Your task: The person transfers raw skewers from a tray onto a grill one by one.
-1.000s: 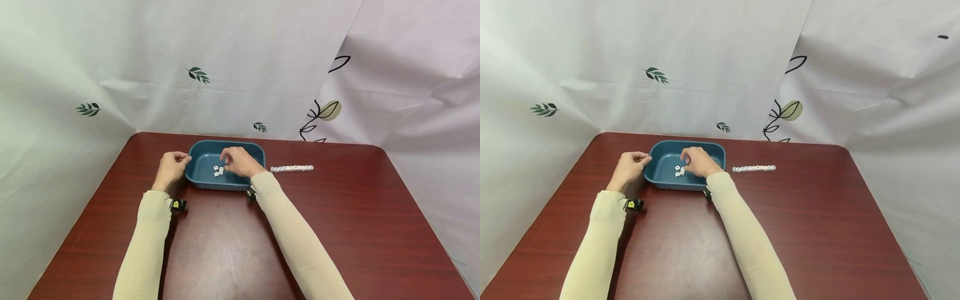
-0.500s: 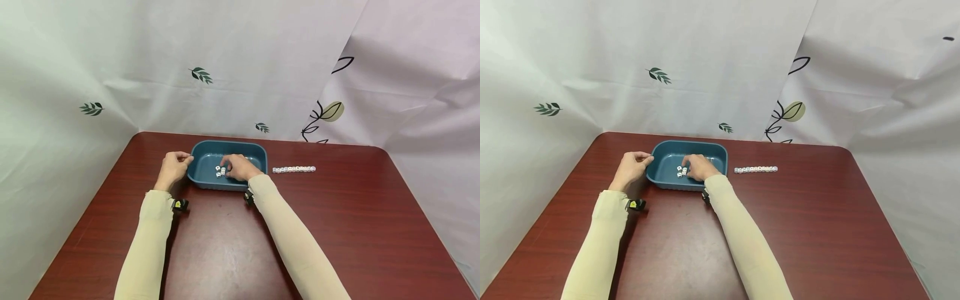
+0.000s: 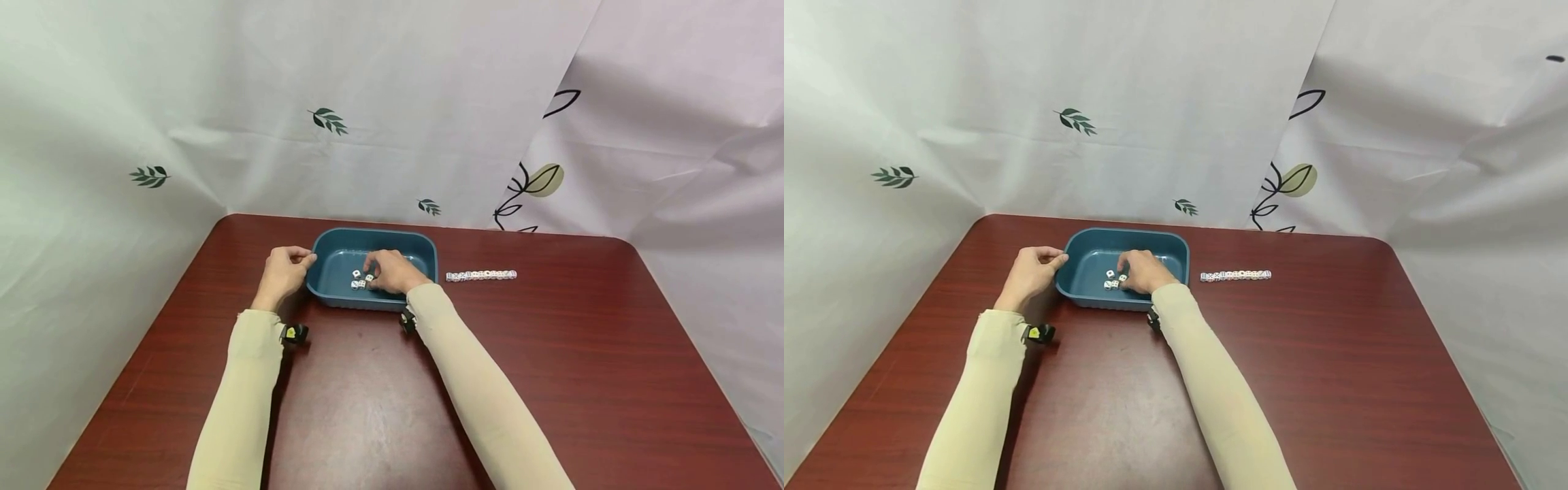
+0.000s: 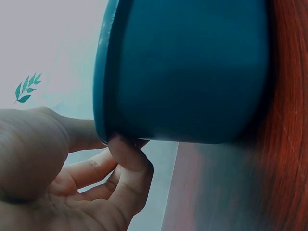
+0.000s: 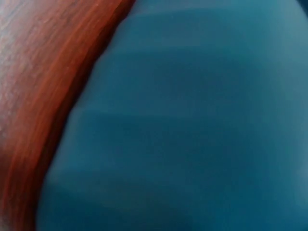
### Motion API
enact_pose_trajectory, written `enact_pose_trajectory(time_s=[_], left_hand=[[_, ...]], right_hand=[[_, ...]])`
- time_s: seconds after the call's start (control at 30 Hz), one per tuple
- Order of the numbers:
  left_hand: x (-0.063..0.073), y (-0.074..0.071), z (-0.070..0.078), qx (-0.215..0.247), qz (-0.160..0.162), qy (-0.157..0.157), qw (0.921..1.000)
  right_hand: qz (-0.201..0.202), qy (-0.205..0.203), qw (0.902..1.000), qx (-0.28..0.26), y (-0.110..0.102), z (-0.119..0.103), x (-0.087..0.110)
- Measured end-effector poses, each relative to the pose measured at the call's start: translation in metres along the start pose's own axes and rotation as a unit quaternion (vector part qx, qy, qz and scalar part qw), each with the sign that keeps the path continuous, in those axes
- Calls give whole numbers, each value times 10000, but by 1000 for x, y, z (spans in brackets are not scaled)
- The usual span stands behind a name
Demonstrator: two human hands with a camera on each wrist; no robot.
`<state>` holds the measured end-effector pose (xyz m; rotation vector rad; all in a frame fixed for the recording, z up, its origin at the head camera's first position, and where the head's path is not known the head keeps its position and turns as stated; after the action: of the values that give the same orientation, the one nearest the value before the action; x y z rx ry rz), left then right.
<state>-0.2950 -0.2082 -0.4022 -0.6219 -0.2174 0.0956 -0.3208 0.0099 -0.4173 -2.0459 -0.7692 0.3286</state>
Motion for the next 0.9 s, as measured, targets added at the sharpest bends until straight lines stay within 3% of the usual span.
enact_pose_trajectory(time_s=[0.63, 0.9], left_hand=[[0, 1, 0, 44, -55, -38, 10000], [0, 2, -1, 3, -62, 11, 10000]], right_hand=[[288, -230, 9993, -43, -9, 3, 5], [513, -671, 9964, -8, -20, -4, 11]])
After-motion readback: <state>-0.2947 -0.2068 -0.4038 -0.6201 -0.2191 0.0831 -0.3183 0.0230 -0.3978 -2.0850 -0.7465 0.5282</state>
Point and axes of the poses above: each hand's wrist, its own x-axis away from the middle knuckle, its own y-axis out of the palm, z = x × y, the point moved 5 cm from there along -x, towards the middle knuckle, and after that the axes turned 12 degrees about -y, right-handed, at the moved point
